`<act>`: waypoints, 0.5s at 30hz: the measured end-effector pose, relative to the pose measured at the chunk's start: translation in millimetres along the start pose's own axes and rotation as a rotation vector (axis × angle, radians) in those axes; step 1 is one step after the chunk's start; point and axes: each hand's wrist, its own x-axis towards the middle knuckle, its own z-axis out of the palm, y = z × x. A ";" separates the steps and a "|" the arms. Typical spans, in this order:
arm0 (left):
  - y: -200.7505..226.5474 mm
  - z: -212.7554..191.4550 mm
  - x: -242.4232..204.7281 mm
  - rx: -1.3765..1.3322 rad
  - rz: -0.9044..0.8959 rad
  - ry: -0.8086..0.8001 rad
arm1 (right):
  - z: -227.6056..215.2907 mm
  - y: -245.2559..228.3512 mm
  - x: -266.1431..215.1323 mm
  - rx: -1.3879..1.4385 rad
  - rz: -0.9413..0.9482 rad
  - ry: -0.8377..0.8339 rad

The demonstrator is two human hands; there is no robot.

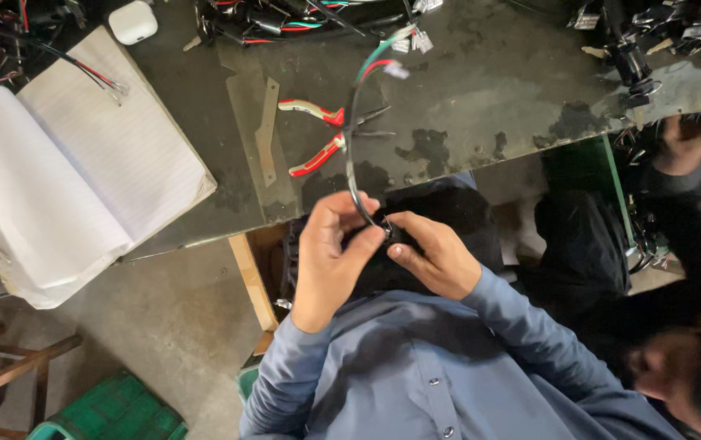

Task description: The person repeatedly picks up wire harnesses from a pile on the table, uses pliers to strip the outer insulation, and then inserts a black plastic connector into the exposed wires. The finished units are tossed onto a growing pile on the table.

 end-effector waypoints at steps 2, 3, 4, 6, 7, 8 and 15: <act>4.4 -0.2 4.5 -0.130 -0.005 0.040 | 1.6 1.7 -1.3 -0.015 0.024 -0.039; 5.0 -0.6 5.8 -0.299 -0.058 0.066 | 4.0 1.7 -3.1 -0.020 0.037 -0.063; 4.5 -0.1 10.3 -0.468 -0.104 0.093 | 5.9 1.9 -2.5 0.010 0.031 -0.075; 1.5 2.4 13.7 -0.726 -0.104 0.110 | 8.2 0.7 -2.0 0.064 0.022 -0.095; -1.7 5.5 14.2 -0.815 -0.058 0.100 | 9.2 -0.2 -2.4 0.118 0.070 -0.102; -5.4 8.7 14.1 -0.906 -0.014 0.084 | 9.1 -1.5 -3.5 0.169 0.121 -0.104; -20.8 19.5 -3.8 -0.611 0.204 0.131 | 11.5 -5.9 -7.9 0.109 0.121 -0.052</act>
